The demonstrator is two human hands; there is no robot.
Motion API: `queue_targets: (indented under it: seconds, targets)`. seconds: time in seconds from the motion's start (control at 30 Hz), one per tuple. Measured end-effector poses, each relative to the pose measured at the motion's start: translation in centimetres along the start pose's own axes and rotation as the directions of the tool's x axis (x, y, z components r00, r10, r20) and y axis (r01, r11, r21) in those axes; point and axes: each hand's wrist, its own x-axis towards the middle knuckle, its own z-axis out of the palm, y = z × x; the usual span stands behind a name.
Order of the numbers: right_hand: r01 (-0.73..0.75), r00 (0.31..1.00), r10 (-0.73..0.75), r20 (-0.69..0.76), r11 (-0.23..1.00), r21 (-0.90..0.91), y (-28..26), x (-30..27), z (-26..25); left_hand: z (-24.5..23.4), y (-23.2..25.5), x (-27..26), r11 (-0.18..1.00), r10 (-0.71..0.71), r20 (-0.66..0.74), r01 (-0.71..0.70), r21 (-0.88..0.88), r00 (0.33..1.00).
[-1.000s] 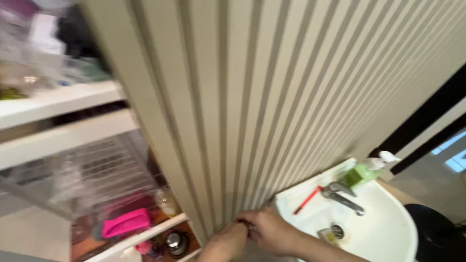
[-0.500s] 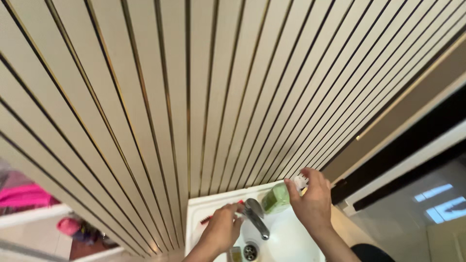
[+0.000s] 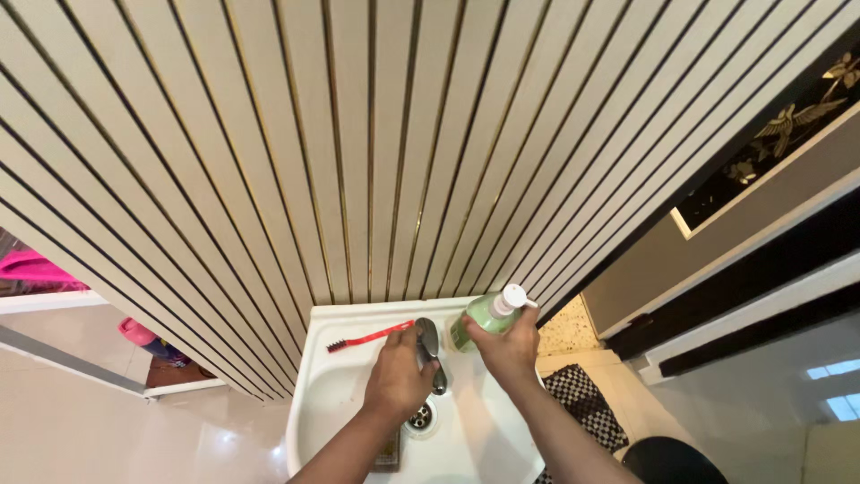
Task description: The person cleans a small white sink by applying liquid soap and scrubbing the faucet, basin, and the adjacent slatted wall using a pink brush, a red toothbrush, and a cleaning sponge.
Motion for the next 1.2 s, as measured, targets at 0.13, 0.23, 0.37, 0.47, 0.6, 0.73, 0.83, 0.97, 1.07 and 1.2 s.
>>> queue_targets:
  seconds: [0.13,0.23,0.37,0.47,0.6,0.73,0.83,0.97,1.07,1.2]
  targets:
    - [0.058,0.951,-0.079,0.299,0.995,0.078,-0.1,0.0,-3.3,-0.3,2.8,0.0,0.975,-0.132,0.067,0.117,0.187,0.989]
    - [0.008,0.876,-0.059,0.479,0.994,0.107,1.1,0.0,-4.6,0.8,2.3,0.9,0.951,-0.061,0.047,0.044,0.305,0.997]
    - [-0.207,0.788,-0.06,0.613,0.911,0.355,3.6,-0.3,-5.2,2.0,0.2,2.0,0.907,0.134,0.018,-0.13,0.402,0.991]
    - [-0.472,0.756,0.054,0.652,0.735,0.487,5.0,-1.1,-5.1,2.5,-0.8,2.3,0.823,0.216,0.09,-0.23,0.519,0.972]
    - [-0.612,0.696,0.146,0.703,0.633,0.474,5.6,-2.4,-4.9,3.0,-2.0,2.7,0.762,0.336,0.064,-0.311,0.568,0.94]
    - [-0.725,0.61,0.276,0.742,0.573,0.383,5.9,-2.9,-5.0,2.9,-2.3,3.3,0.687,0.381,0.149,-0.388,0.614,0.912]
    - [-0.752,0.597,0.265,0.757,0.514,0.413,6.4,-3.3,-5.3,2.6,-1.9,3.9,0.727,0.375,0.116,-0.369,0.579,0.92]
    - [-0.791,0.529,0.243,0.813,0.488,0.368,6.3,-3.8,-6.3,1.7,-1.2,4.6,0.799,0.256,0.182,-0.313,0.514,0.95]
    - [-0.841,0.491,0.321,0.81,0.416,0.345,6.4,-4.0,-6.8,1.0,-0.3,4.8,0.801,0.263,0.175,-0.316,0.509,0.949]
    - [-0.767,0.5,0.164,0.85,0.54,0.347,7.3,-4.3,-7.0,0.0,1.9,3.4,0.833,0.147,0.145,-0.201,0.515,0.978]
